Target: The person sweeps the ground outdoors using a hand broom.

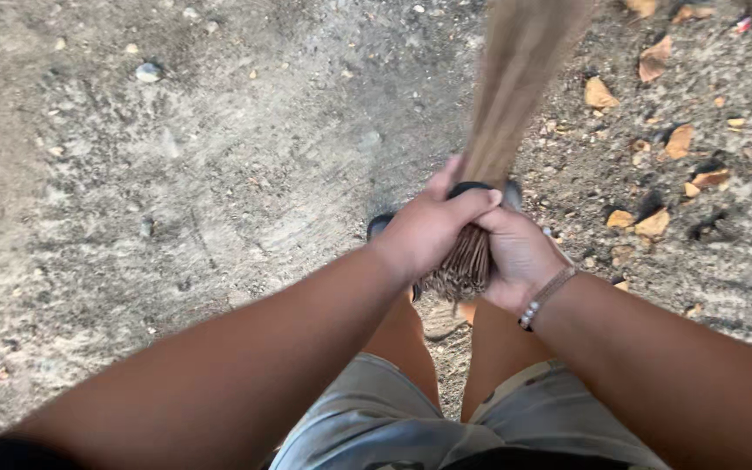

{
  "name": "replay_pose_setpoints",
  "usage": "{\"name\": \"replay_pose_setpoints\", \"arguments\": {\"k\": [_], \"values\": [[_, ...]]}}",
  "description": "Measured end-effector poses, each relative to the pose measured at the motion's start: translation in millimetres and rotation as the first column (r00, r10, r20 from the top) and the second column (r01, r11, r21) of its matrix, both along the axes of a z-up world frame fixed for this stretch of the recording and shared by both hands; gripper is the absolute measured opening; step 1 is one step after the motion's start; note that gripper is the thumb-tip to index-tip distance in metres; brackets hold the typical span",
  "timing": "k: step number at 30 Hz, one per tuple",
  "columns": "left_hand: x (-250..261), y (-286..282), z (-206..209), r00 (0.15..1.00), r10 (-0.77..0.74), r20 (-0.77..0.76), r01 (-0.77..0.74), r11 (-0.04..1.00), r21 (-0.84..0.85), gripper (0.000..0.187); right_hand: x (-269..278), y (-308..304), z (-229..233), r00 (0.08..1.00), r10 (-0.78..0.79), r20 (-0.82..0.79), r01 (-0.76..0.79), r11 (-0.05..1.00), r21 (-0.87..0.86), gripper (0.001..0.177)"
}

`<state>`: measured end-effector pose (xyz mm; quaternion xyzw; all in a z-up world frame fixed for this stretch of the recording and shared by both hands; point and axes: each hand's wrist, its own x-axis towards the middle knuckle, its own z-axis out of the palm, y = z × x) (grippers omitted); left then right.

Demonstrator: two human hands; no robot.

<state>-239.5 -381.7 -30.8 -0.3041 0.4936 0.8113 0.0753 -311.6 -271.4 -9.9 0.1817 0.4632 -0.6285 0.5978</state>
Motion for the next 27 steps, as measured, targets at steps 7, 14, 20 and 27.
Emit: {"name": "replay_pose_setpoints", "arguments": {"k": [7,14,20,27], "values": [[-20,-21,37,0.615,0.417,0.67,-0.584,0.811,0.031,0.114,-47,-57,-61,0.769,0.514,0.381,-0.561,0.827,0.016,0.04],[-188,22,-42,0.876,0.196,0.441,-0.297,0.939,0.172,0.049,-181,19,-64,0.987,0.121,0.101,-0.152,0.908,0.391,0.028],[-300,41,-44,0.971,-0.236,0.031,0.233,0.97,0.07,0.063,-250,43,-22,0.955,-0.208,-0.211,0.278,0.877,0.392,0.026],[-252,35,29,0.991,0.055,0.119,-0.062,0.997,0.053,0.093,-241,37,11,1.0,0.012,-0.016,-0.01,0.992,0.123,0.032]]}}
